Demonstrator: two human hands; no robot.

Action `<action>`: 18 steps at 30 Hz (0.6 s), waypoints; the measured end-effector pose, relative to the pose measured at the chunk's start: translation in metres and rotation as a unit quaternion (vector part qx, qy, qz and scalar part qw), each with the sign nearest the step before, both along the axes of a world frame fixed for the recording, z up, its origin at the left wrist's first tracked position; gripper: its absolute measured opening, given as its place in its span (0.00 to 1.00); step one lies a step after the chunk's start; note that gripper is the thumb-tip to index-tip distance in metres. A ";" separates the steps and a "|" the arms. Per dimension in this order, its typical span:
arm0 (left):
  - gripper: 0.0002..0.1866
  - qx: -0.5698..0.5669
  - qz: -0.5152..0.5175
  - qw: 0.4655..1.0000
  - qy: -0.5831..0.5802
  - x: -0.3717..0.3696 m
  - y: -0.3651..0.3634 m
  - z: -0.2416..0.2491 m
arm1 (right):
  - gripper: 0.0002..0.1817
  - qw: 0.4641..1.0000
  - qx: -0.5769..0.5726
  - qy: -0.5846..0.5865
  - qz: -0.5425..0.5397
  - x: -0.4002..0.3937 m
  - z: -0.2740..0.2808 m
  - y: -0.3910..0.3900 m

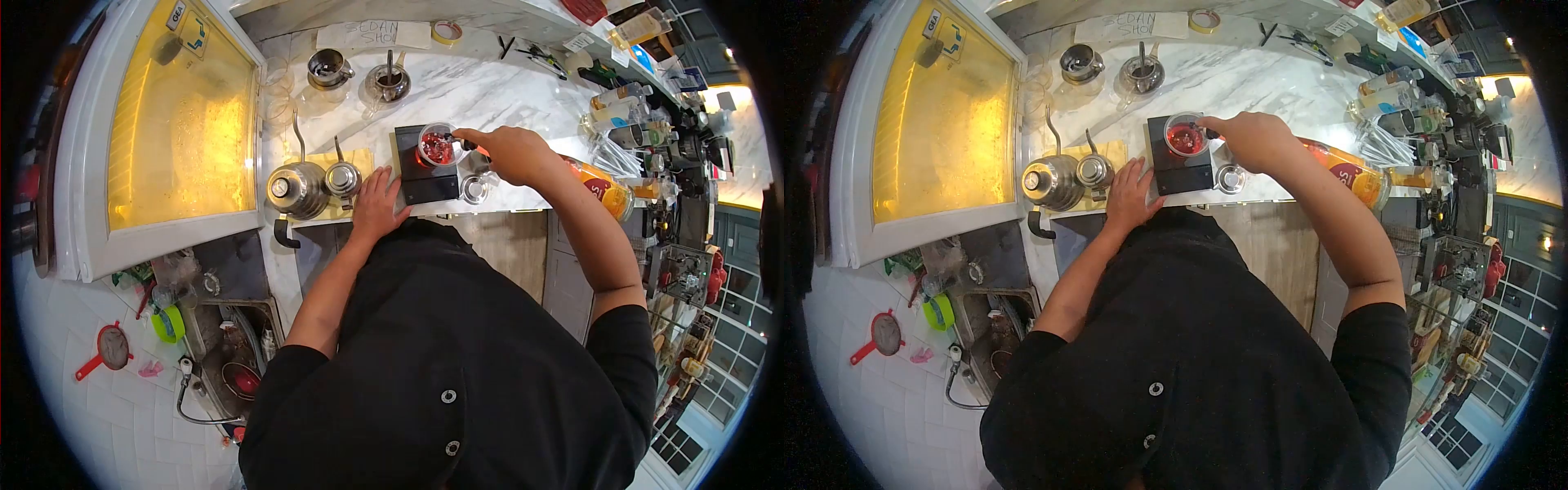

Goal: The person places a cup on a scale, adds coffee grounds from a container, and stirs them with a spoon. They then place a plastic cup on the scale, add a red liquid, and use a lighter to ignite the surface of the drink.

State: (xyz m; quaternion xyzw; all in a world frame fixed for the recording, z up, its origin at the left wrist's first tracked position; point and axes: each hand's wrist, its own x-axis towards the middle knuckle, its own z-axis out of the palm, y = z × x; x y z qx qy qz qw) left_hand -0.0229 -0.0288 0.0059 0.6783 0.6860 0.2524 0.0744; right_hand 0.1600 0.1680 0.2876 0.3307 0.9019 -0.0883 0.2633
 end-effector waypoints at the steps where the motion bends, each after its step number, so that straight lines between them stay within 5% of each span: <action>1: 0.38 0.007 -0.001 1.000 -0.002 0.000 0.001 -0.001 | 0.38 1.000 -0.002 0.005 0.006 0.002 -0.005 -0.001; 18: 0.36 -0.002 -0.004 1.000 0.014 0.000 0.001 0.004 | 0.37 1.000 -0.020 -0.016 -0.016 -0.009 0.012 -0.005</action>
